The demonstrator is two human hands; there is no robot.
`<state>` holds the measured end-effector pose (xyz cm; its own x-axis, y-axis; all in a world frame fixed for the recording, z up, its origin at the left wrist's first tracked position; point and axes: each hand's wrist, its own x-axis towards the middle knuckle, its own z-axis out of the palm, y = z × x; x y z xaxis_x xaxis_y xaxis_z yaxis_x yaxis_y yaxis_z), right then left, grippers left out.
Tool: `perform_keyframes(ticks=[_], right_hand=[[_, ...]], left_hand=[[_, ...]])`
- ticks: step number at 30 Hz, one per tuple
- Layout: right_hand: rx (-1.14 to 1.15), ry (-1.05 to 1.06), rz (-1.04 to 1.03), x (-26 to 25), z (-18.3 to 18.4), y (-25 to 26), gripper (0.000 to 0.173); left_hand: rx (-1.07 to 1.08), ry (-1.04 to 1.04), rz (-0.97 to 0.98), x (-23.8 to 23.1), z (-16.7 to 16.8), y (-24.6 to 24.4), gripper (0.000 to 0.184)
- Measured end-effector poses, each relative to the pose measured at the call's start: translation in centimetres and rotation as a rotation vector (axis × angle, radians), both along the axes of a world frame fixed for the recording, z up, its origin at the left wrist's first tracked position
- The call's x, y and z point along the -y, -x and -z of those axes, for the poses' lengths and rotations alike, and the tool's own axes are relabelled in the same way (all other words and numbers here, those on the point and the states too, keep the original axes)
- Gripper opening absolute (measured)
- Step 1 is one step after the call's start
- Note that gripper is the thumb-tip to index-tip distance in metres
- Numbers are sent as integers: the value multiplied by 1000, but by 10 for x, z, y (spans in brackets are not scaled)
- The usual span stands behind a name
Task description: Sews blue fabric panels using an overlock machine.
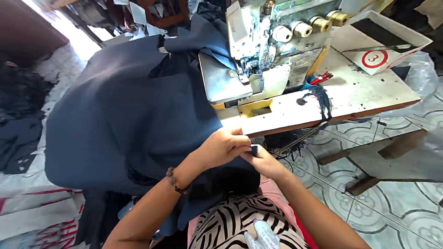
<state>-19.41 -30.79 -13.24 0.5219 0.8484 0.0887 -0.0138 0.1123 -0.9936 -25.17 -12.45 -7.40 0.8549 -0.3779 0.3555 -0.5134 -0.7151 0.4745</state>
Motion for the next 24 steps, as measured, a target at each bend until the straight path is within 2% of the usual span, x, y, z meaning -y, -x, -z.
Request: perform_keyframes(ticks=[2, 4, 6, 8, 12, 14, 15, 17, 19, 20, 22, 24], right_hand=[[160, 21, 91, 5, -1, 10, 19], [325, -18, 125, 19, -5, 16, 28], [345, -82, 172, 43, -11, 18, 28], [220, -145, 294, 72, -20, 19, 14], [-36, -345, 600, 122, -43, 9, 16], [-110, -356, 765, 135, -45, -3, 12], [-154, -342, 823, 138, -42, -10, 18], [-228, -265, 893, 136, -37, -22, 29], [-245, -159, 902, 129, -24, -31, 25], [-229, -114, 874, 127, -13, -36, 21], [-176, -40, 792, 121, 6, -42, 18], [-66, 34, 618, 118, 11, -36, 16]], left_hand=[[-8, -57, 68, -1, -3, -5, 26], [-68, -153, 145, -6, -4, -10, 49], [-105, -237, 160, -15, -6, -14, 60], [-81, -354, 106, -30, -14, -16, 51], [-129, -497, -102, -83, -41, -5, 18], [-208, -411, -207, -112, -46, 12, 16], [-242, -306, -259, -120, -49, 25, 16], [-280, 26, -349, -132, -49, 51, 9], [-256, 327, -408, -139, -46, 72, 6], [-224, 400, -447, -140, -50, 80, 7], [-161, 391, -557, -140, -69, 94, 11], [-63, 214, -701, -139, -105, 101, 12]])
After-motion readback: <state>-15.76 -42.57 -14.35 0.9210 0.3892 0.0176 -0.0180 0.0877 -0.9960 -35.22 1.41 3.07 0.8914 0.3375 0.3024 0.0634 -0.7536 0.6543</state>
